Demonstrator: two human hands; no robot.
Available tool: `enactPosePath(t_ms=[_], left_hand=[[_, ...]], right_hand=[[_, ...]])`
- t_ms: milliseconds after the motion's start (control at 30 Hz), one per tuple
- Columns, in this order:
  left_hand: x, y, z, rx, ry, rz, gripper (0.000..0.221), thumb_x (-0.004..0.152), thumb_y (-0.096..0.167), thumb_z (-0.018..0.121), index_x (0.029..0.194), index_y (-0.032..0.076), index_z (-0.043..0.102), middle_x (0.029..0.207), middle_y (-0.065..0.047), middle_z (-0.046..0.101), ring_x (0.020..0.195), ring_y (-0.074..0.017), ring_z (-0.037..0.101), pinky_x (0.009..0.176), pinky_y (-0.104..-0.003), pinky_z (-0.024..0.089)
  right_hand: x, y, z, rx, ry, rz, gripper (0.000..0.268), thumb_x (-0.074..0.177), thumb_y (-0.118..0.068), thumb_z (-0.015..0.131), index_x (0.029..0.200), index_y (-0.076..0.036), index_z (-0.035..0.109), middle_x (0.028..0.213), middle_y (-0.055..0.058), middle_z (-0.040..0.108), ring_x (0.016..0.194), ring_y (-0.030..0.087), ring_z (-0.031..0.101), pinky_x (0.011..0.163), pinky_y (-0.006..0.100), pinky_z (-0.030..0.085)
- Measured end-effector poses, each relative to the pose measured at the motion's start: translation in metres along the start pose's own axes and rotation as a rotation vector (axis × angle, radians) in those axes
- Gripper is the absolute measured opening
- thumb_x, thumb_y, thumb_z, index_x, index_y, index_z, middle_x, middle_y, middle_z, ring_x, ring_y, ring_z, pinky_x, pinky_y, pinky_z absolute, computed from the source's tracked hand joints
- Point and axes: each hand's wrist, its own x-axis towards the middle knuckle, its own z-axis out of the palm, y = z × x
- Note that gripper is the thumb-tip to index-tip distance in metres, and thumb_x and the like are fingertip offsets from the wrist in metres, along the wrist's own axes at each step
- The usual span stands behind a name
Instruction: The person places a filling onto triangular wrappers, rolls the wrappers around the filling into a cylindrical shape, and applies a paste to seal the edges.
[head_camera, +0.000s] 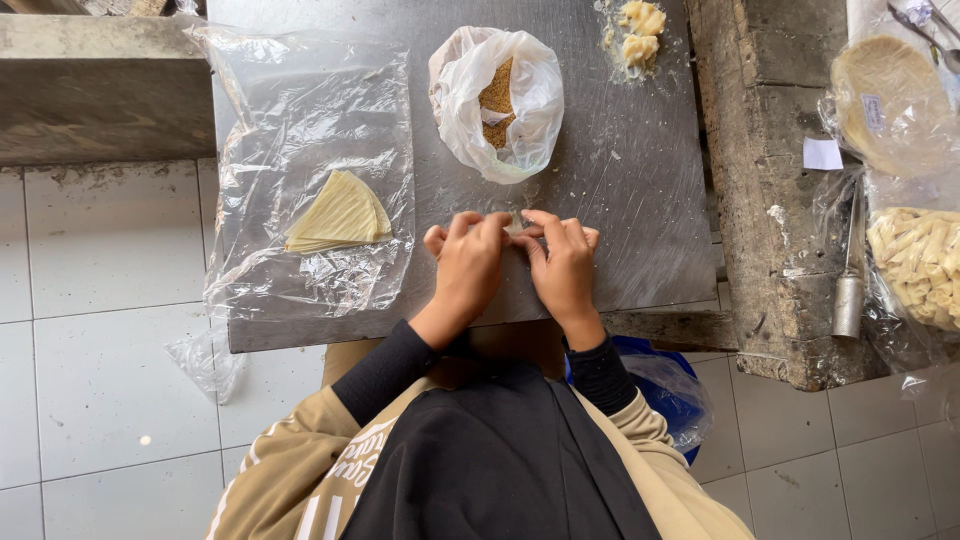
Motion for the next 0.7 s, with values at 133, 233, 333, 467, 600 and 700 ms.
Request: enactPosePath(t_ms=[133,233,333,467,600,700], left_hand=[[0.015,0.0,-0.005,-0.138,-0.003,-0.192,0.034,0.082,0.018,0.07,0.115,0.01,0.065,0.089,0.001,0.078,0.102,-0.0234,0.062,0.082,-0.048,0.025],[0.012,0.001,-0.002,-0.065,-0.012,-0.094,0.026,0.092,0.013,0.066,0.118,0.017,0.066,0.088,0.004,0.077,0.105,-0.0204,0.064,0.088,-0.048,0.027],[0.003,-0.006,-0.002,0.04,0.047,0.072,0.025,0.091,0.019,0.067,0.116,0.017,0.065,0.093,0.002,0.075,0.108,-0.0205,0.064,0.088,-0.049,0.027],[-0.003,-0.009,0.01,0.062,0.002,0.043,0.025,0.095,0.012,0.062,0.119,0.017,0.065,0.098,0.002,0.075,0.113,-0.0194,0.063,0.091,-0.044,0.03],[-0.011,0.0,0.007,0.044,0.023,0.009,0.028,0.091,0.012,0.063,0.119,0.014,0.065,0.095,0.001,0.075,0.109,-0.0212,0.062,0.089,-0.047,0.031],[-0.013,0.002,0.004,-0.074,-0.011,-0.099,0.029,0.092,0.016,0.065,0.121,0.012,0.063,0.095,0.0,0.074,0.109,-0.023,0.06,0.091,-0.049,0.031]], right_hand=[[0.01,-0.004,0.0,0.143,0.041,0.117,0.044,0.084,-0.016,0.083,0.125,-0.012,0.066,0.092,-0.005,0.075,0.095,0.018,0.06,0.093,0.036,0.038],[0.013,-0.004,0.002,0.058,0.009,0.061,0.038,0.089,-0.014,0.08,0.126,-0.013,0.068,0.093,-0.005,0.075,0.09,0.016,0.06,0.094,0.037,0.037],[0.007,0.0,-0.006,-0.027,0.004,-0.117,0.043,0.086,-0.016,0.081,0.127,-0.012,0.069,0.095,-0.006,0.075,0.094,0.017,0.061,0.091,0.037,0.036],[-0.001,0.003,0.002,-0.087,0.037,-0.136,0.037,0.093,-0.011,0.077,0.129,-0.013,0.069,0.097,-0.007,0.075,0.093,0.016,0.061,0.093,0.036,0.037],[-0.01,-0.004,0.0,-0.037,0.015,-0.04,0.038,0.092,-0.01,0.075,0.129,-0.012,0.068,0.096,-0.005,0.075,0.091,0.016,0.061,0.093,0.037,0.037],[-0.012,-0.007,0.0,0.043,-0.013,0.092,0.037,0.092,-0.013,0.076,0.127,-0.014,0.066,0.097,-0.006,0.074,0.092,0.016,0.061,0.093,0.037,0.037]])
